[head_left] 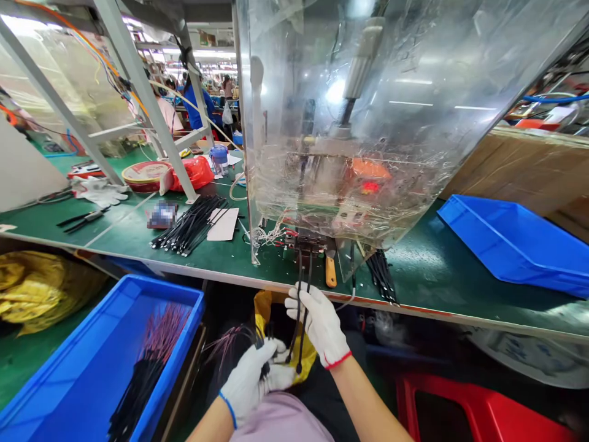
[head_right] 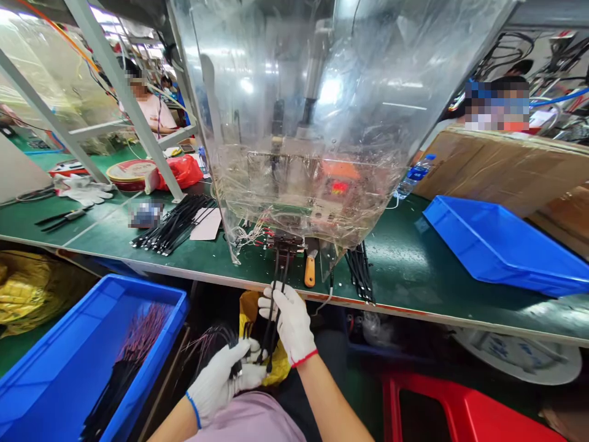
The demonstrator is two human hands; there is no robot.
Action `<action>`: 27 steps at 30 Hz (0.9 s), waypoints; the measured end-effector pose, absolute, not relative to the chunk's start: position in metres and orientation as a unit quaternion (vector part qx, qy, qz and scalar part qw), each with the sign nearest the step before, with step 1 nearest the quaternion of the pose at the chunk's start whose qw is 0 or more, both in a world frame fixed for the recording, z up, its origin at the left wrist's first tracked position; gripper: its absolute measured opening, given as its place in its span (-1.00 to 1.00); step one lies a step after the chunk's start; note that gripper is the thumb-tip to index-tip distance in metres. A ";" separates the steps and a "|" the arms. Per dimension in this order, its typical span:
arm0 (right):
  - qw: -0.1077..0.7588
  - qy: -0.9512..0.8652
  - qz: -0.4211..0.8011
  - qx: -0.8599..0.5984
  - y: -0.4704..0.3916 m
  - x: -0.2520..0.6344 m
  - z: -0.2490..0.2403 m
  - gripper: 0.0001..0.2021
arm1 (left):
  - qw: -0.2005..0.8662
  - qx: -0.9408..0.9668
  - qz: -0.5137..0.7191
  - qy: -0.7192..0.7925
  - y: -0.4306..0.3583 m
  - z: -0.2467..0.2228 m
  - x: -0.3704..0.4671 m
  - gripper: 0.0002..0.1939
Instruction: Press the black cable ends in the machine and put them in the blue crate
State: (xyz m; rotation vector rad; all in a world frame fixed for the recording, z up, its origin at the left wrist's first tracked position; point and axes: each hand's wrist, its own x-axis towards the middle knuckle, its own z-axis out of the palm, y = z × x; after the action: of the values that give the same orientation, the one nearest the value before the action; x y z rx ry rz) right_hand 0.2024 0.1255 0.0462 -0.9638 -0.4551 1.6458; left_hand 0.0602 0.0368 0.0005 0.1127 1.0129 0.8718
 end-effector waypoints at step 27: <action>0.466 -0.209 0.724 -0.463 0.183 0.208 0.071 -0.62 | 0.795 -0.014 0.481 0.370 0.060 0.032 0.072 -0.77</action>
State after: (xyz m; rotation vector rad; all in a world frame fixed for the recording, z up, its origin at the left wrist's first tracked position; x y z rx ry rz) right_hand 0.2080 0.1831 0.0711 -1.1378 -0.5141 1.7778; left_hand 0.0717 0.0597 0.0315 -0.0306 0.7950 1.0342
